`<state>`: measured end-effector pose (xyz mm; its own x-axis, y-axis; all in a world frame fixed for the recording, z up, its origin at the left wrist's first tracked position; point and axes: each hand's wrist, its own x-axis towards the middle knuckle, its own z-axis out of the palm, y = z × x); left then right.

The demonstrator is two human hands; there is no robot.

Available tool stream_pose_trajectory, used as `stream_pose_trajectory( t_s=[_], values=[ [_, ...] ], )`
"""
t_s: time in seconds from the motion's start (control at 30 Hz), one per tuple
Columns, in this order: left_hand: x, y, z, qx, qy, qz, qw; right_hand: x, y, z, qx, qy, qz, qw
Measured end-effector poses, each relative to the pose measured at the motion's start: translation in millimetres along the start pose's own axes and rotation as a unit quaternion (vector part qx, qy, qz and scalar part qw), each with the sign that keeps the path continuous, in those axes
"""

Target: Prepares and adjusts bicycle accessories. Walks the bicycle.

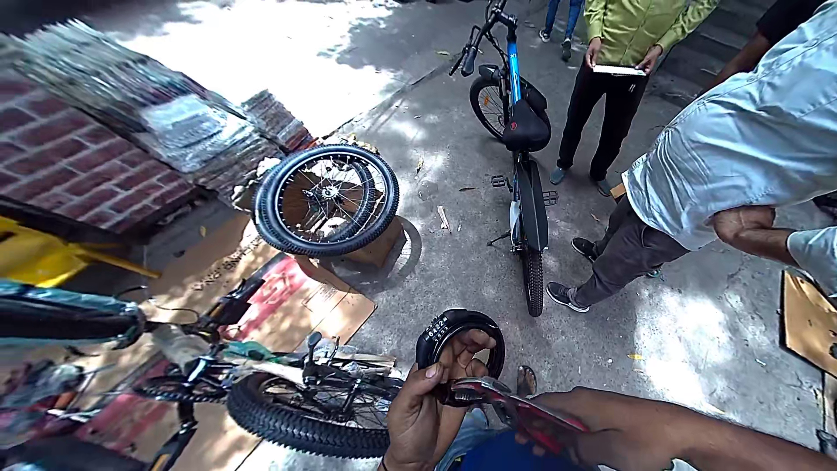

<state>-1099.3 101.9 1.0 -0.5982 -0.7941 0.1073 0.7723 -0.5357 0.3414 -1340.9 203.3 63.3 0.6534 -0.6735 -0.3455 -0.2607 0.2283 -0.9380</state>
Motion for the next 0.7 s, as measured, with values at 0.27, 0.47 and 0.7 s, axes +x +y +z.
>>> stream_pose_trajectory(
  t_s=[0.27,0.47,0.7],
  values=[
    [1.4,-26.8,22.6,-0.067,-0.056,-0.015,0.996,-23.0,-4.2,-37.3,-0.029,-0.056,0.024,0.998],
    [1.0,-43.8,32.7,-0.068,-0.080,-0.037,0.994,-40.9,-3.7,-54.0,0.017,-0.105,0.037,0.994],
    [1.0,-59.0,33.0,-0.054,-0.093,-0.066,0.992,-52.2,1.1,-68.2,0.002,-0.133,0.049,0.990]
  ],
)
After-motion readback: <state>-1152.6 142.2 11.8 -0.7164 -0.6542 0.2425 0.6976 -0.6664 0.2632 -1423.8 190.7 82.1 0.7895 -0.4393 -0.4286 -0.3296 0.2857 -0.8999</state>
